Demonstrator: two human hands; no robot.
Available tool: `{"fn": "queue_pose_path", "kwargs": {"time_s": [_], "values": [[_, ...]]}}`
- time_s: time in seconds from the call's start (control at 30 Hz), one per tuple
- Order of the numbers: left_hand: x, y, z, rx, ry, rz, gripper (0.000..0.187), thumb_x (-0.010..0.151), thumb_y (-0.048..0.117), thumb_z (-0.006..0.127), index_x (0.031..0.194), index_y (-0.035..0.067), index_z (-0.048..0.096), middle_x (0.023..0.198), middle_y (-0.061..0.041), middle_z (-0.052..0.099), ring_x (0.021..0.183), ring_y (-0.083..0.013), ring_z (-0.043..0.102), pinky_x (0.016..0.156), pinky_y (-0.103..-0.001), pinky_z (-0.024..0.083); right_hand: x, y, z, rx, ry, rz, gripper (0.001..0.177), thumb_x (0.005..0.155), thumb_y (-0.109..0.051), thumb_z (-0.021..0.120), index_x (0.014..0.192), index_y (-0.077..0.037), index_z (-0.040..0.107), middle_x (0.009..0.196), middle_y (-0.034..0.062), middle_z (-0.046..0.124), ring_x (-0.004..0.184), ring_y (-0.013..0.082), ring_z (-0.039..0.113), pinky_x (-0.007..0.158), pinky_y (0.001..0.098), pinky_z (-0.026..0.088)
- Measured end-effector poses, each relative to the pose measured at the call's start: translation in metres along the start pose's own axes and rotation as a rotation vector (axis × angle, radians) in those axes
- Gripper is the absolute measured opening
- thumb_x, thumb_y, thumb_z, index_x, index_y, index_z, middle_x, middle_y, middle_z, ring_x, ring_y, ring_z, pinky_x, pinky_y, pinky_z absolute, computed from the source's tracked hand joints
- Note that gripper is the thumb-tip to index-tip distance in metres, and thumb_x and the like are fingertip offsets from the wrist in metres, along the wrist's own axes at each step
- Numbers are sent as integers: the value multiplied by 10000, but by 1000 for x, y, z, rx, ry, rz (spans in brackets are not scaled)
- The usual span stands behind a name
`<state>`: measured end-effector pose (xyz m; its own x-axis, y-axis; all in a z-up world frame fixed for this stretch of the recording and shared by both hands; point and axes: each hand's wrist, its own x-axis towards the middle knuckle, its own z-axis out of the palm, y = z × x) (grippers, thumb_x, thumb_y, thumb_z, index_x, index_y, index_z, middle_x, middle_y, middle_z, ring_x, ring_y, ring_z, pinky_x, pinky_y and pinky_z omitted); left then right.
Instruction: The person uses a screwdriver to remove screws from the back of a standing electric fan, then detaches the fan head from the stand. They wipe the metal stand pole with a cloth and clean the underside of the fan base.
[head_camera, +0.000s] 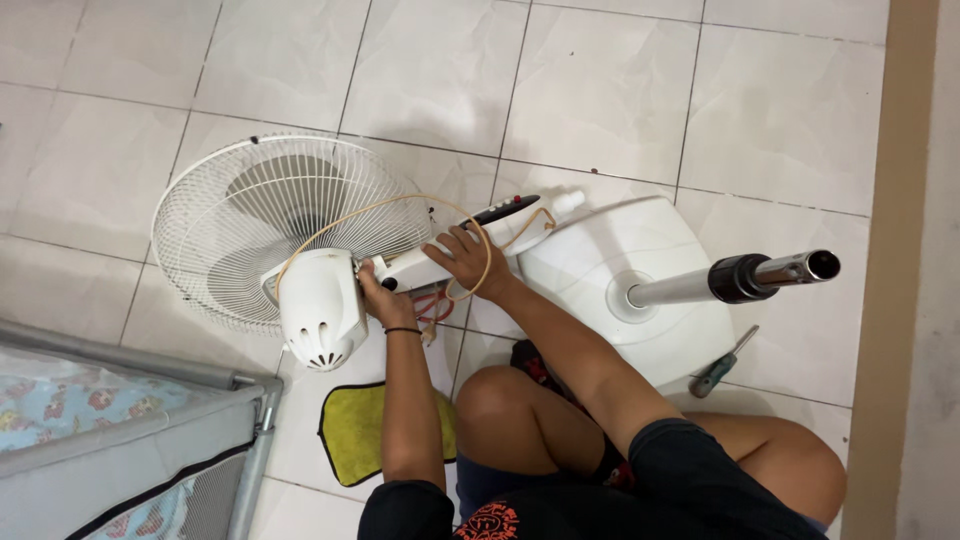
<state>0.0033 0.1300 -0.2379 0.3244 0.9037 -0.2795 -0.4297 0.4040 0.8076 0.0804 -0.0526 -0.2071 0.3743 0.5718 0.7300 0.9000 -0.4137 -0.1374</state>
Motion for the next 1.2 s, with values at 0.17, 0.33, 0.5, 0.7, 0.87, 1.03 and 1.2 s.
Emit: {"fn": "queue_pose_path", "kwargs": {"time_s": [0.17, 0.33, 0.5, 0.7, 0.87, 1.03, 1.2], "values": [[7, -16, 7, 50, 36, -5, 381, 789, 186, 771, 1104, 12, 644, 1061, -96, 648, 894, -236, 644, 771, -416, 587, -17, 5, 14, -37, -94, 33, 581, 833, -212, 731, 1397, -154, 603, 1269, 79, 594, 1231, 281, 557, 1072, 516, 407], [-2, -33, 8, 218, 42, -124, 410, 821, 307, 726, 1112, 28, 652, 1038, -103, 653, 854, -240, 650, 731, -400, 566, -29, 12, 10, 106, -149, 63, 860, 650, -263, 844, 1439, -87, 548, 1304, 150, 563, 1251, 346, 519, 1083, 557, 353], [-11, -44, 13, 344, -32, -104, 552, 878, 459, 648, 1221, 27, 655, 1109, -107, 676, 923, -236, 657, 792, -368, 565, -32, 21, -7, 93, -407, 260, 918, 671, -200, 861, 1486, -93, 451, 1497, 184, 413, 1414, 387, 361, 1165, 582, 258], [-28, -38, 10, 717, 0, -218, 847, 895, 717, 523, 1296, -15, 666, 1166, -149, 722, 946, -240, 713, 822, -339, 580, -120, 10, -64, 191, -500, 513, 901, 707, -160, 836, 1493, -46, 409, 1572, 234, 286, 1476, 441, 235, 1204, 600, 189], [-35, -15, 20, 678, -96, -147, 951, 838, 768, 584, 1375, -17, 590, 1301, -156, 667, 1102, -271, 663, 940, -351, 537, -230, -15, -127, 272, -281, 733, 617, 805, -107, 785, 1366, -17, 545, 1424, 225, 510, 1343, 412, 472, 1121, 477, 402], [-47, 7, 27, 639, -67, -452, 927, 725, 726, 587, 1445, 154, 469, 1386, -44, 538, 1212, -254, 527, 919, -506, 475, -309, -34, -200, 73, -341, 935, 146, 867, -171, 770, 958, -70, 718, 966, 138, 713, 930, 345, 681, 840, 446, 561], [-43, -2, 0, 616, -215, -160, 835, 858, 635, 742, 1403, 19, 596, 1357, -84, 651, 1210, -243, 583, 977, -378, 471, -337, -22, -230, 128, -738, 1386, 313, 816, -410, 781, 929, -118, 780, 911, 149, 744, 858, 353, 704, 773, 481, 547]]}}
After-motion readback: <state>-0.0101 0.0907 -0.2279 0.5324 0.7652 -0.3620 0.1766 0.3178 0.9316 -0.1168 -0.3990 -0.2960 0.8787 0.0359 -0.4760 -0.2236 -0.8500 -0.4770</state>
